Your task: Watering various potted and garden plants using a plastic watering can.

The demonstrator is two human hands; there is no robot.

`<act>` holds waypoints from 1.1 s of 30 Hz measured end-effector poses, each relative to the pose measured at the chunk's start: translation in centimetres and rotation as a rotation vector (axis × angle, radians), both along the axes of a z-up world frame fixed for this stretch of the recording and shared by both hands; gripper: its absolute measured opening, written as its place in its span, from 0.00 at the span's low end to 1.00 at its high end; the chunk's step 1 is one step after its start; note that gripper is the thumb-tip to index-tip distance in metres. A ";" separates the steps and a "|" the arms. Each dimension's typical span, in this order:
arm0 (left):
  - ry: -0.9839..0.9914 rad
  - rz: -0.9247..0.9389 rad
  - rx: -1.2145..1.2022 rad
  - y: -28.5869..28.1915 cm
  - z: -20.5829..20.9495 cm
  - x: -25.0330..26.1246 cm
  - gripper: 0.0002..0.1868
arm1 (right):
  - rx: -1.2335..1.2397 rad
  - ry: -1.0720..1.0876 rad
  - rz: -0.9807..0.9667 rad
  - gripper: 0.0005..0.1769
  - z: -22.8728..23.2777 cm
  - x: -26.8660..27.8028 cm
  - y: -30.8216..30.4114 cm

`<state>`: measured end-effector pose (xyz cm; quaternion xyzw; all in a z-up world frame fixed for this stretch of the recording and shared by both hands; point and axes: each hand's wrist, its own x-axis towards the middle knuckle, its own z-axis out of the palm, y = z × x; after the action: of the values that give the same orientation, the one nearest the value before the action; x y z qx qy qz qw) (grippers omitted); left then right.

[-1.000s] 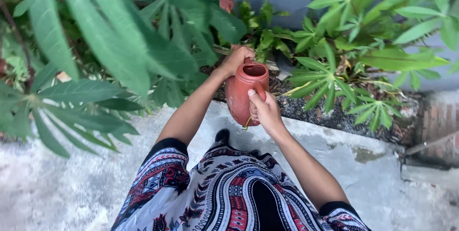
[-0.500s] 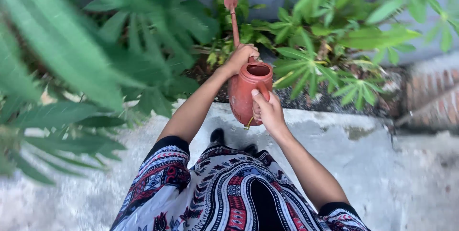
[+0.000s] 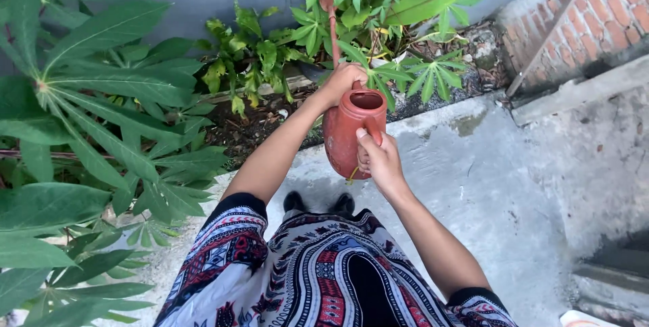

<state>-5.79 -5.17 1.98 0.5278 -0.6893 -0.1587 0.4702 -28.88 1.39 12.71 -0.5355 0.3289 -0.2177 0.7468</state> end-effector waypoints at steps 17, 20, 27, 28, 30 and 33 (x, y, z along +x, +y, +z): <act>-0.008 0.466 0.052 17.3 -1.5 7.1 0.25 | 0.012 -0.036 0.414 0.22 -2.3 6.6 6.1; 0.006 0.553 0.066 21.7 -1.1 7.8 0.25 | 0.019 -0.030 0.493 0.20 -2.7 8.0 8.1; 0.092 0.627 0.034 24.7 -1.3 7.8 0.24 | 0.016 -0.008 0.575 0.18 -2.6 8.7 9.4; 0.094 0.620 0.032 24.1 -1.4 7.8 0.24 | 0.014 -0.006 0.568 0.18 -2.6 8.6 9.0; 0.070 0.603 0.029 22.4 -1.5 7.8 0.24 | 0.008 0.000 0.534 0.18 -2.5 8.2 8.1; 0.064 0.530 0.012 18.0 -2.8 8.1 0.26 | -0.016 -0.004 0.450 0.19 -2.4 7.4 6.4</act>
<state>2.27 12.84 -0.78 0.6874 -0.5107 -0.0506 0.5139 -21.48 7.81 10.29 -0.6008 0.1980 -0.0493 0.7729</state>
